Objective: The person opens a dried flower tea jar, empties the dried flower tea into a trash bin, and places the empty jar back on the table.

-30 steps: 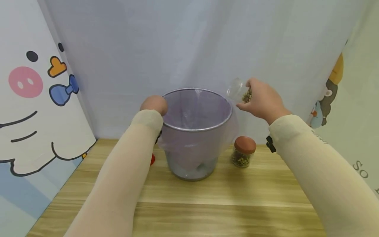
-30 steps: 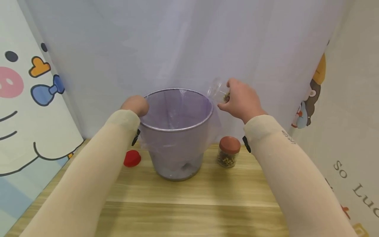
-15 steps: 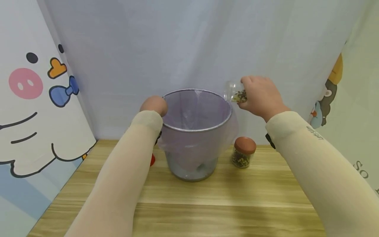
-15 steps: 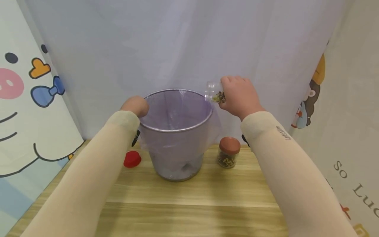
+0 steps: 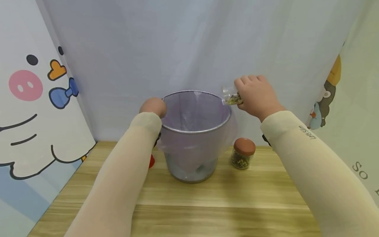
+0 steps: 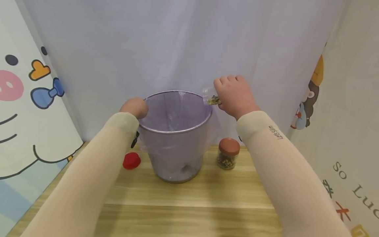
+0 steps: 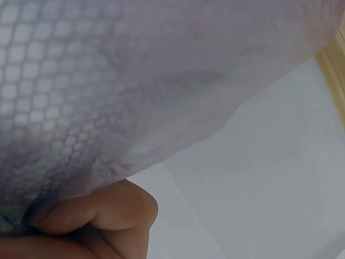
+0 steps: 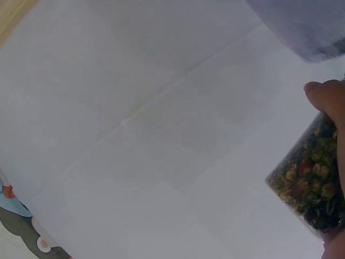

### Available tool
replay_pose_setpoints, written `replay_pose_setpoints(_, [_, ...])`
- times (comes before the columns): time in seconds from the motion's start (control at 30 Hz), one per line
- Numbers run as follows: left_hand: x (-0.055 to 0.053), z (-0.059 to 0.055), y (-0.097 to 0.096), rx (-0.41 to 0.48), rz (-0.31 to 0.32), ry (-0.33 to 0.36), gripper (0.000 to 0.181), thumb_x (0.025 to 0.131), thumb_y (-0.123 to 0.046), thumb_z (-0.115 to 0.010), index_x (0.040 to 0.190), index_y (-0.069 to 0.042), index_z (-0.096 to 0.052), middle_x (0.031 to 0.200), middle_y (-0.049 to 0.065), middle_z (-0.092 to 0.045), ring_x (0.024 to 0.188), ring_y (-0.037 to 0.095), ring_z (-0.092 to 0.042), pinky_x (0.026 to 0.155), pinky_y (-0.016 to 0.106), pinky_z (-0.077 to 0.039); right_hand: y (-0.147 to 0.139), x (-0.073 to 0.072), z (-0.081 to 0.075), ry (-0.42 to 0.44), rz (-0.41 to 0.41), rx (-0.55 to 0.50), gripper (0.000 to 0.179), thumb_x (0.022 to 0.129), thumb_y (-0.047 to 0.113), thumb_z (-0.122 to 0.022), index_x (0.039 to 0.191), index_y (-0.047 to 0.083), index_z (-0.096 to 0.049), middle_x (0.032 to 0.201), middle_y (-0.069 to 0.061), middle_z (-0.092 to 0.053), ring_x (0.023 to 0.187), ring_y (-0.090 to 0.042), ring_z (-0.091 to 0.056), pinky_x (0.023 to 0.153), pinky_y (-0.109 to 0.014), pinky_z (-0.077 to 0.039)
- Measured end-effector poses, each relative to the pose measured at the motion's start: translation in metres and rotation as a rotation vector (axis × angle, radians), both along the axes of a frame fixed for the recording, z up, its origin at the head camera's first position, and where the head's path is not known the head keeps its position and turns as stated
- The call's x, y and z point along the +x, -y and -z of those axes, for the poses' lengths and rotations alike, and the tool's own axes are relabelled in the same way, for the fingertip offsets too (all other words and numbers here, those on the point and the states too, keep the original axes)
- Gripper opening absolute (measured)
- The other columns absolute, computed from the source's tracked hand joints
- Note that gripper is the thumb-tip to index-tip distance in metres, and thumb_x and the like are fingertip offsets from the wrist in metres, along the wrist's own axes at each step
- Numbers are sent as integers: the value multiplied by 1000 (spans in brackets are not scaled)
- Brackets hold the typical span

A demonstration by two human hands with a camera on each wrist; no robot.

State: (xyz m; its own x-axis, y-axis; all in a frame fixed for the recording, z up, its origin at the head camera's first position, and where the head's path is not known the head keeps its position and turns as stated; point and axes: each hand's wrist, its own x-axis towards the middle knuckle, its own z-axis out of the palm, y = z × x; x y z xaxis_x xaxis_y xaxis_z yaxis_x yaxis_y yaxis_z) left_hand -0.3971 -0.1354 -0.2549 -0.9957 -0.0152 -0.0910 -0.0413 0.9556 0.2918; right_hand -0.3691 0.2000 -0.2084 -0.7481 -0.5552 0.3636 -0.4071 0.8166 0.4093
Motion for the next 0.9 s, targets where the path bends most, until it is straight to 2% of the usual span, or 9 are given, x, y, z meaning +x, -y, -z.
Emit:
replay_pose_setpoints(0.27, [0,1,-1,2,6,7,42,107,-6,-31,129,6,-65,148,22,-52,104,30,-54,86,43,-48,1,0,0,-66,-46,60,61,79,20,-92,118,-4,-53,115,-23,-60,112,-43,-56,96,-56,-43])
replay_pose_setpoints(0.47, [2,0,-1,3,5,9,41,107,-6,-32,129,5,-66,149,22,-52,102,30,-53,85,42,-47,3,1,-4,-98,-70,94,56,80,18,-91,115,-4,-53,111,-22,-60,109,-43,-57,96,-56,-43])
replay_pose_setpoints(0.6, [4,-1,-1,14,-9,2,41,107,-6,-32,126,6,-67,147,22,-53,105,30,-54,88,43,-48,5,1,-6,-107,-72,105,56,80,17,-91,116,-4,-54,111,-21,-60,108,-42,-57,97,-56,-43])
replay_pose_setpoints(0.9, [5,-2,-2,21,-11,0,41,108,-6,-32,124,7,-68,147,23,-53,102,29,-56,87,42,-50,10,0,-6,-121,-65,181,52,82,18,-89,113,-2,-53,109,-19,-58,108,-40,-57,97,-53,-43])
